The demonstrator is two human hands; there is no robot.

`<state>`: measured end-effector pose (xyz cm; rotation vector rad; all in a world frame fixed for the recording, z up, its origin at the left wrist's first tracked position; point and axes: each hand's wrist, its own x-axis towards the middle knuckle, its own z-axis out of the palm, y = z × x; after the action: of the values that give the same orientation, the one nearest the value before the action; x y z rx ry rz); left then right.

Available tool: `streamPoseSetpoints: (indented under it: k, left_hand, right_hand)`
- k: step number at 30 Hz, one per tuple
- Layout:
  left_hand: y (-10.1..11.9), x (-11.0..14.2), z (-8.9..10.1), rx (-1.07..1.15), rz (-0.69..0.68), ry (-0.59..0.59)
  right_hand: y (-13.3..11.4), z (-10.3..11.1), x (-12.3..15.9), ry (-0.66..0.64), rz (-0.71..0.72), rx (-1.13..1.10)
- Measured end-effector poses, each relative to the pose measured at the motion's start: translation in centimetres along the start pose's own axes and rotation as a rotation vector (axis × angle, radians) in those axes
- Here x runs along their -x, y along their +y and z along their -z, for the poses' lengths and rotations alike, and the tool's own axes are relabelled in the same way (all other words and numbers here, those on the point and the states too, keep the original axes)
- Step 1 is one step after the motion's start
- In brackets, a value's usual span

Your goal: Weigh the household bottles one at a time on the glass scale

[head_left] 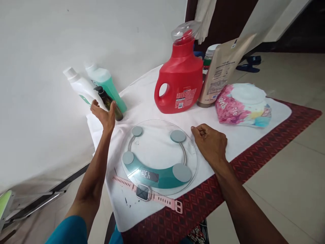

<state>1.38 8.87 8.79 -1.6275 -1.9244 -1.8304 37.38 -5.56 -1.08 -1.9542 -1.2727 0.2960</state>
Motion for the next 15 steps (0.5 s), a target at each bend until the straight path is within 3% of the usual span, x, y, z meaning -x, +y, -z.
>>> streamPoseSetpoints:
  k: [3, 7, 12, 15]
  left_hand:
    - [-1.9, -1.3, -1.3, -0.068, 0.219, -0.172]
    - [-1.9, -1.6, -1.7, -0.123, 0.244, -0.167]
    - [-1.4, -1.2, 0.7, -0.053, 0.224, -0.142]
    - [-0.8, -1.2, 3.0, 0.071, 0.128, -0.130]
  right_hand:
    - [-0.3, 0.2, 0.0, -0.014, -0.011, -0.006]
    - [-0.8, 0.5, 0.0, -0.024, -0.029, 0.005]
    - [-1.1, 0.3, 0.0, -0.019, -0.038, 0.011]
    - [-1.1, 0.2, 0.0, -0.001, -0.033, 0.014]
